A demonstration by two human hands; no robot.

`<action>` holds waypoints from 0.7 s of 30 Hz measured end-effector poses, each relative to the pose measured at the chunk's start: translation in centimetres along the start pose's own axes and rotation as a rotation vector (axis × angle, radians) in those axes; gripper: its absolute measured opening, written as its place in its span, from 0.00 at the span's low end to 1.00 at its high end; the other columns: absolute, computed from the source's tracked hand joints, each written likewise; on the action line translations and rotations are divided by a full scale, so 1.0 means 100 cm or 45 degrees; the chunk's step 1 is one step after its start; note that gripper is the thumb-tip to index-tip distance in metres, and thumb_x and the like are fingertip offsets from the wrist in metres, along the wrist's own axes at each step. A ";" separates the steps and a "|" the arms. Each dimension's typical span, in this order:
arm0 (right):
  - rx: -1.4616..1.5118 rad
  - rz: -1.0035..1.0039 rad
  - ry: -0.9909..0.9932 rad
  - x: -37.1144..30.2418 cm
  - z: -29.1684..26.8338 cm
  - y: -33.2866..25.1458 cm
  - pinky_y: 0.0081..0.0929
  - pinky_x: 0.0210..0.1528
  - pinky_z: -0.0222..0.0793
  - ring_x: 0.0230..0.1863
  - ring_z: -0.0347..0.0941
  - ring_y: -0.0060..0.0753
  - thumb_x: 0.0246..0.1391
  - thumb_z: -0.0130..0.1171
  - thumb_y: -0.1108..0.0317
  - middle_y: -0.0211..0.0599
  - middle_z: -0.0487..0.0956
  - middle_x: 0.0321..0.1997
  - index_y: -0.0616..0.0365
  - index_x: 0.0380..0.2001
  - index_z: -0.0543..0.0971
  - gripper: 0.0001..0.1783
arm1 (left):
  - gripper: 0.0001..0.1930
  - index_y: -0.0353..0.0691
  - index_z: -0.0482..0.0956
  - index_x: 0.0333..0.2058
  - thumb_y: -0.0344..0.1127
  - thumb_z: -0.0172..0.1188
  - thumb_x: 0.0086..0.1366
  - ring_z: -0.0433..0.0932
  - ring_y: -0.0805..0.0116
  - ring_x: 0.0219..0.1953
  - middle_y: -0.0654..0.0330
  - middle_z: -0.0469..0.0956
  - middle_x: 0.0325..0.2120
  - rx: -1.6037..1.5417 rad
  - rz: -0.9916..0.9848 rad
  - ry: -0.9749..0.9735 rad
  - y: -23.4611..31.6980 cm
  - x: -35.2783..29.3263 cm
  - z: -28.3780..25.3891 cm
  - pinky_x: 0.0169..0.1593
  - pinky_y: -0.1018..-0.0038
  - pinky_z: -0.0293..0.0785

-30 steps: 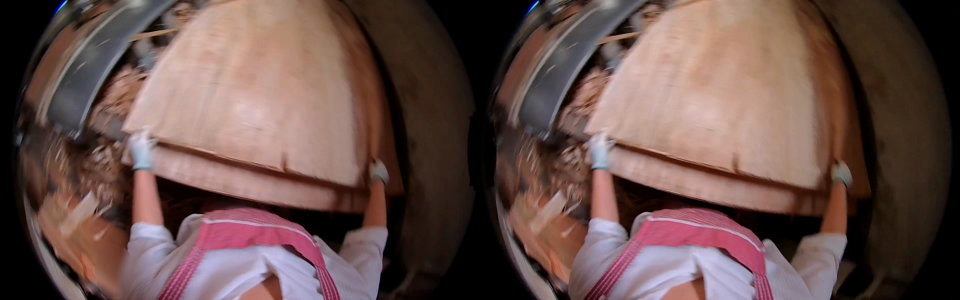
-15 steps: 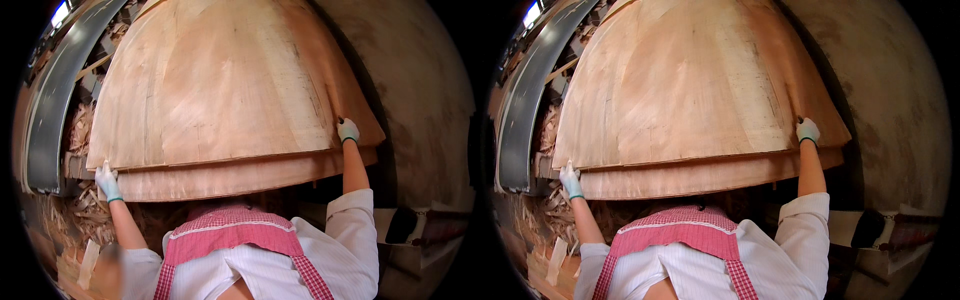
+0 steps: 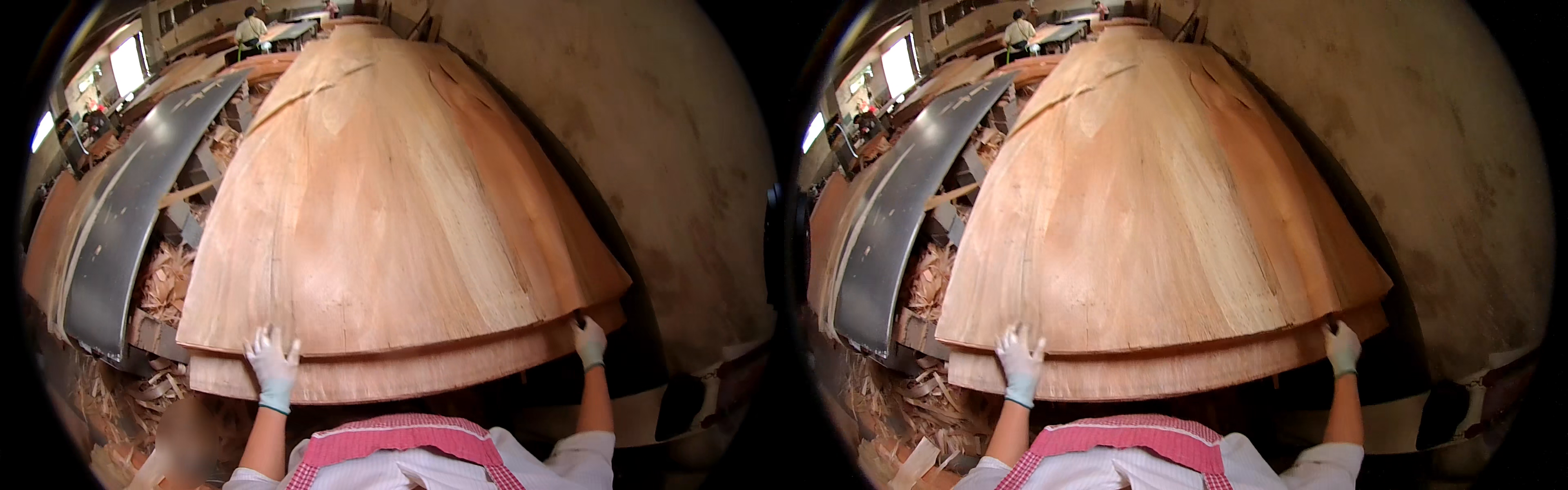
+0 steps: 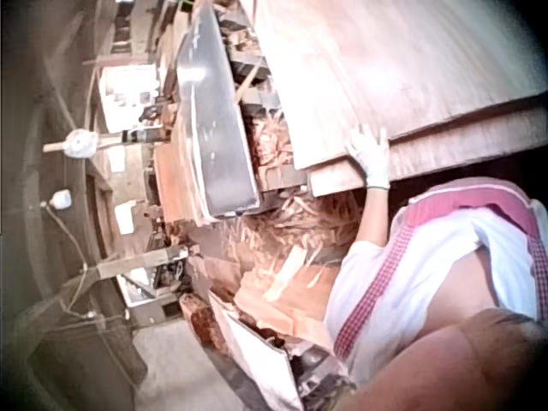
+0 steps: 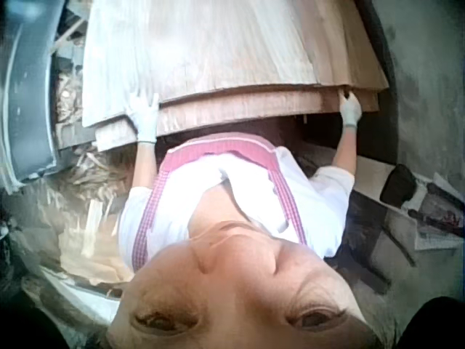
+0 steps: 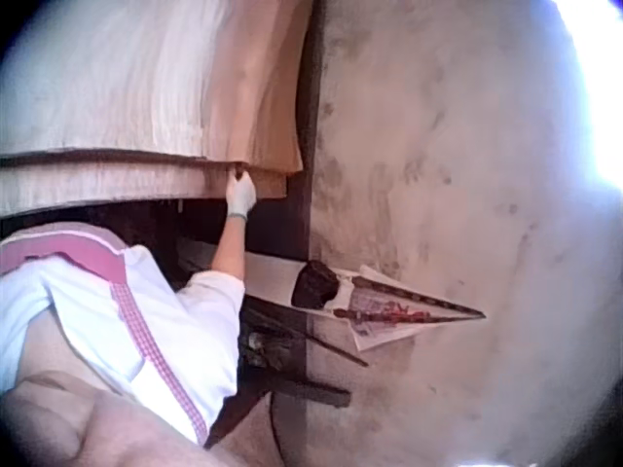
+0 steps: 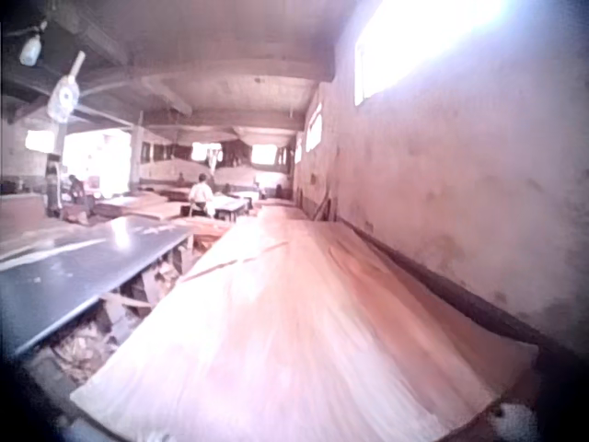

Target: The person peels thin layers of wood veneer from a large curved surface using a utility knife. They carefully separate the veneer sheets and stack the peeled layers on a nearby table.

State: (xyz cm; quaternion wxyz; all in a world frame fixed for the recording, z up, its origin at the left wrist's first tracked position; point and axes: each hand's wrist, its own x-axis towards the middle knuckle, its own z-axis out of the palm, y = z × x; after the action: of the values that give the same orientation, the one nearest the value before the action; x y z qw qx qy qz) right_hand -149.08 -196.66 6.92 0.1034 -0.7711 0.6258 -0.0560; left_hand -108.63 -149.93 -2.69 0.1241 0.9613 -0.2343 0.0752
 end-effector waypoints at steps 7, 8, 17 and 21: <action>-0.070 0.325 0.213 -0.053 -0.019 0.169 0.41 0.44 0.68 0.41 0.74 0.52 0.58 0.56 0.61 0.52 0.78 0.40 0.64 0.41 0.73 0.16 | 0.28 0.42 0.71 0.56 0.54 0.53 0.62 0.57 0.54 0.65 0.52 0.65 0.60 0.035 -0.010 -0.011 -0.004 -0.009 0.010 0.67 0.47 0.41; -0.159 0.387 0.260 -0.057 -0.022 0.200 0.41 0.45 0.69 0.42 0.74 0.52 0.59 0.56 0.61 0.53 0.78 0.41 0.64 0.43 0.73 0.17 | 0.28 0.42 0.71 0.55 0.54 0.53 0.62 0.57 0.54 0.65 0.52 0.65 0.60 0.028 0.003 -0.004 -0.003 -0.007 0.013 0.67 0.47 0.41; -0.371 0.290 0.551 0.001 -0.085 0.177 0.46 0.43 0.70 0.41 0.73 0.56 0.57 0.58 0.59 0.54 0.76 0.39 0.62 0.37 0.71 0.16 | 0.30 0.43 0.70 0.57 0.56 0.52 0.63 0.57 0.54 0.65 0.52 0.64 0.60 0.069 -0.029 -0.087 0.003 -0.003 0.008 0.67 0.47 0.43; -0.388 0.195 0.662 0.020 -0.123 0.141 0.45 0.40 0.70 0.40 0.75 0.53 0.57 0.58 0.60 0.53 0.77 0.38 0.63 0.37 0.72 0.15 | 0.30 0.43 0.70 0.57 0.56 0.52 0.62 0.57 0.54 0.64 0.52 0.64 0.60 0.072 -0.041 -0.060 0.002 -0.009 0.010 0.67 0.47 0.43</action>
State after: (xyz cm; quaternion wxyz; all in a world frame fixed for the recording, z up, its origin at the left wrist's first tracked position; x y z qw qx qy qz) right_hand -164.71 -202.47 15.54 -0.1729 -0.6881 0.6888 -0.1489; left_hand -109.43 -149.98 -3.76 0.0924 0.9696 -0.2194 0.0573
